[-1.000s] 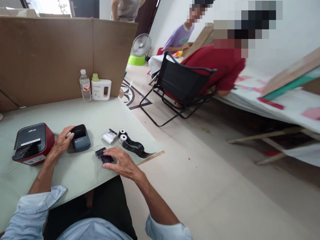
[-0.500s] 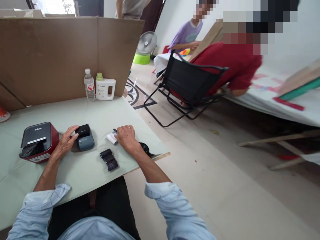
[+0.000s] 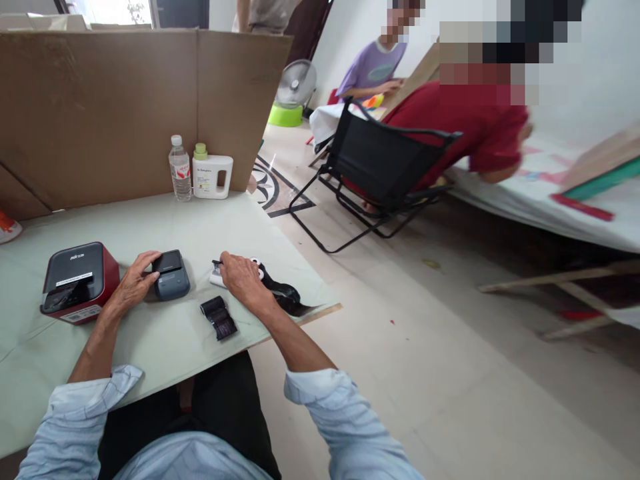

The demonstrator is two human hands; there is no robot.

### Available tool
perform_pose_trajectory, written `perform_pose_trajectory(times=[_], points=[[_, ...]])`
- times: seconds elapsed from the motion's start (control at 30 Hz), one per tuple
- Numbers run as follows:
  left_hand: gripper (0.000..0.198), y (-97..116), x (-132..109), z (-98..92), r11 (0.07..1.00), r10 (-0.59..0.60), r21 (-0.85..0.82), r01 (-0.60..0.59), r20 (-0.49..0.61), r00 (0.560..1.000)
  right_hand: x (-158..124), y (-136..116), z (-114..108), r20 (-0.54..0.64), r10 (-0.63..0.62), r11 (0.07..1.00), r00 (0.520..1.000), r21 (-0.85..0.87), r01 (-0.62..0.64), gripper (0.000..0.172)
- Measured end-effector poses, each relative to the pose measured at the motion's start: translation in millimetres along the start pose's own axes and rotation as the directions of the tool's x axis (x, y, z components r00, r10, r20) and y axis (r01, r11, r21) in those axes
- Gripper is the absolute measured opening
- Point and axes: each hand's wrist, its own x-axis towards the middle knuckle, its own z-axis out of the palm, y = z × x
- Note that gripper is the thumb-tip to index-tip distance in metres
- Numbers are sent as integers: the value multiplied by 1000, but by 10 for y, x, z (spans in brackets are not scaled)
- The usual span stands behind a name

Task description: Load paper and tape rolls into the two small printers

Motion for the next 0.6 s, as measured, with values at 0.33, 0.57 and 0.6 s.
perform_pose_trajectory(times=[0.33, 0.57, 0.6], points=[[52, 89, -8, -31, 998, -69, 14, 68, 40, 997, 56, 138, 168, -40, 48, 938, 998, 346, -31, 18], [54, 94, -9, -10, 998, -65, 28, 64, 30, 997, 77, 155, 252, -162, 20, 542, 987, 831, 126, 21], [54, 88, -9, -2, 998, -66, 26, 65, 28, 997, 76, 143, 250, -136, 19, 480, 990, 870, 111, 24]])
